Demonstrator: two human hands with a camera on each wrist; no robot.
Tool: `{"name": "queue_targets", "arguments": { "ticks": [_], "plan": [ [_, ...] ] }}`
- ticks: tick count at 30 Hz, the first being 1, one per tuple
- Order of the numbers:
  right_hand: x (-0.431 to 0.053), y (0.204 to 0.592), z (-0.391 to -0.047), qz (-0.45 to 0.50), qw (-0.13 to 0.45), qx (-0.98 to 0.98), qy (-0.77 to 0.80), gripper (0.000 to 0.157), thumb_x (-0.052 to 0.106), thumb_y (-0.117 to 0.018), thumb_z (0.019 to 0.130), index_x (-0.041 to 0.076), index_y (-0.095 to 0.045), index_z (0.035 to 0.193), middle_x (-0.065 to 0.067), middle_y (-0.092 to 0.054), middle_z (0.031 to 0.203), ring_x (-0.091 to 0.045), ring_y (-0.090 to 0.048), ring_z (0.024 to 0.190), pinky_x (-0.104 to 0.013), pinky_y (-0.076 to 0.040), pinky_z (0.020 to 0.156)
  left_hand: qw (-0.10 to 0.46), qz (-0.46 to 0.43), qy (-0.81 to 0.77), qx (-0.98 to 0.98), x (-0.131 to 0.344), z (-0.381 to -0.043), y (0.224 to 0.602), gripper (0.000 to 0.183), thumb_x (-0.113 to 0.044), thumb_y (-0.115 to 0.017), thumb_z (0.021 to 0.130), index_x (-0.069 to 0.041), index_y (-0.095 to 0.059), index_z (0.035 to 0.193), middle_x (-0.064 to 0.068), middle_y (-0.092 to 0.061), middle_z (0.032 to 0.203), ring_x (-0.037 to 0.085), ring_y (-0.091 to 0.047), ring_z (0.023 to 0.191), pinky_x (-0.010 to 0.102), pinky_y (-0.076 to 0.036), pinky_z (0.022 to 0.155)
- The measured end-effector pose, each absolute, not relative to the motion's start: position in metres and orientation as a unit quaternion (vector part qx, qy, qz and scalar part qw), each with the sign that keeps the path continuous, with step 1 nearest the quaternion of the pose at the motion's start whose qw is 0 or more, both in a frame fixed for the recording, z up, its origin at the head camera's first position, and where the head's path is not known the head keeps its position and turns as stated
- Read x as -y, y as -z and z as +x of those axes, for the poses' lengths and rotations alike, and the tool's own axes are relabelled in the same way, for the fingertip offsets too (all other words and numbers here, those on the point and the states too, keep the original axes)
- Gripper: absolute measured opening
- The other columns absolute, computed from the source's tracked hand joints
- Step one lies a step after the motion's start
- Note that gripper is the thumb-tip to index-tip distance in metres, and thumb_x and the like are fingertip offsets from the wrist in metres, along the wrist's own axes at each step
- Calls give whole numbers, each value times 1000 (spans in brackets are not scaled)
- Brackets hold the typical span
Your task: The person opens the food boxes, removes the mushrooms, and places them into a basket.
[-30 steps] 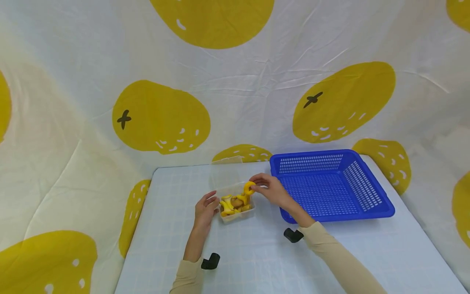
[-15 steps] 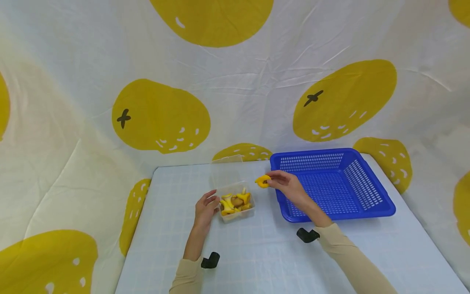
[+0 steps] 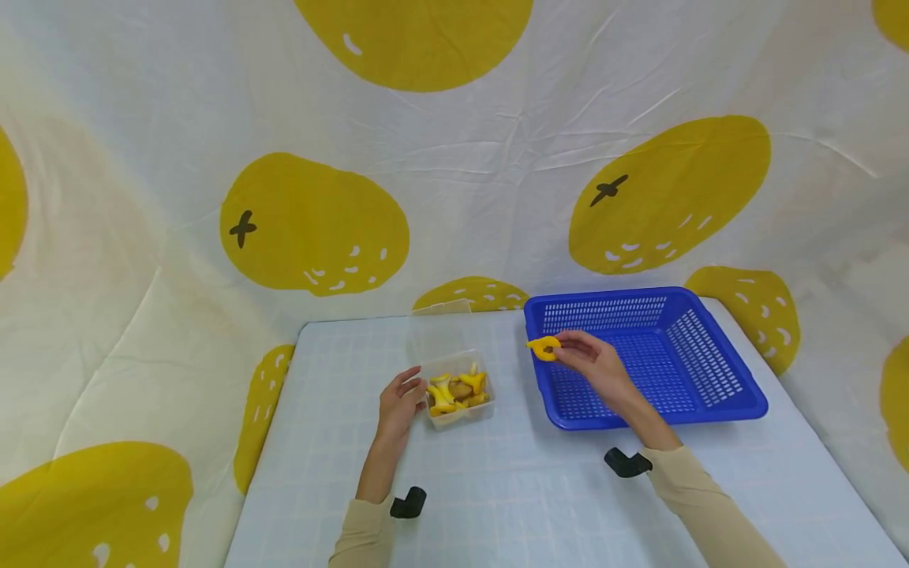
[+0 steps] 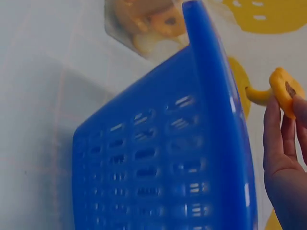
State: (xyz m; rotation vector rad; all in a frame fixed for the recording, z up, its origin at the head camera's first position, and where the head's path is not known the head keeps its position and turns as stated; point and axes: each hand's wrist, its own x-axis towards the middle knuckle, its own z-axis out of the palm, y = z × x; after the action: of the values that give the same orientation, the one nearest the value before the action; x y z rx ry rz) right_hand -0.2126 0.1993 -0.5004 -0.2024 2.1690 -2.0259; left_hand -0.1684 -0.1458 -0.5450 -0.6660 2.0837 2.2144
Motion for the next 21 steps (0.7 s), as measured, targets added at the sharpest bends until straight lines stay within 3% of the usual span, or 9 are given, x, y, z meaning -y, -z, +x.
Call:
{"name": "queue_targets", "arguments": {
  "ticks": [11, 21],
  "plan": [
    [-232, 508, -206, -83, 67, -766, 633, 45, 26, -63, 92, 4, -52, 130, -19, -56, 124, -21, -62, 103, -30, -50, 86, 18, -220, -716, -662, 146, -169, 546, 40, -10, -63, 91, -9, -56, 131, 13, -55, 118, 23, -54, 97, 28, -50, 71],
    [-248, 521, -206, -93, 112, -825, 546, 37, 24, -65, 91, 3, -58, 121, -19, -60, 117, -28, -61, 101, -30, -51, 86, 10, -211, -717, -665, 145, -169, 545, 40, -7, -63, 91, -6, -56, 130, 14, -56, 115, 22, -55, 94, 31, -51, 70]
  ]
}}
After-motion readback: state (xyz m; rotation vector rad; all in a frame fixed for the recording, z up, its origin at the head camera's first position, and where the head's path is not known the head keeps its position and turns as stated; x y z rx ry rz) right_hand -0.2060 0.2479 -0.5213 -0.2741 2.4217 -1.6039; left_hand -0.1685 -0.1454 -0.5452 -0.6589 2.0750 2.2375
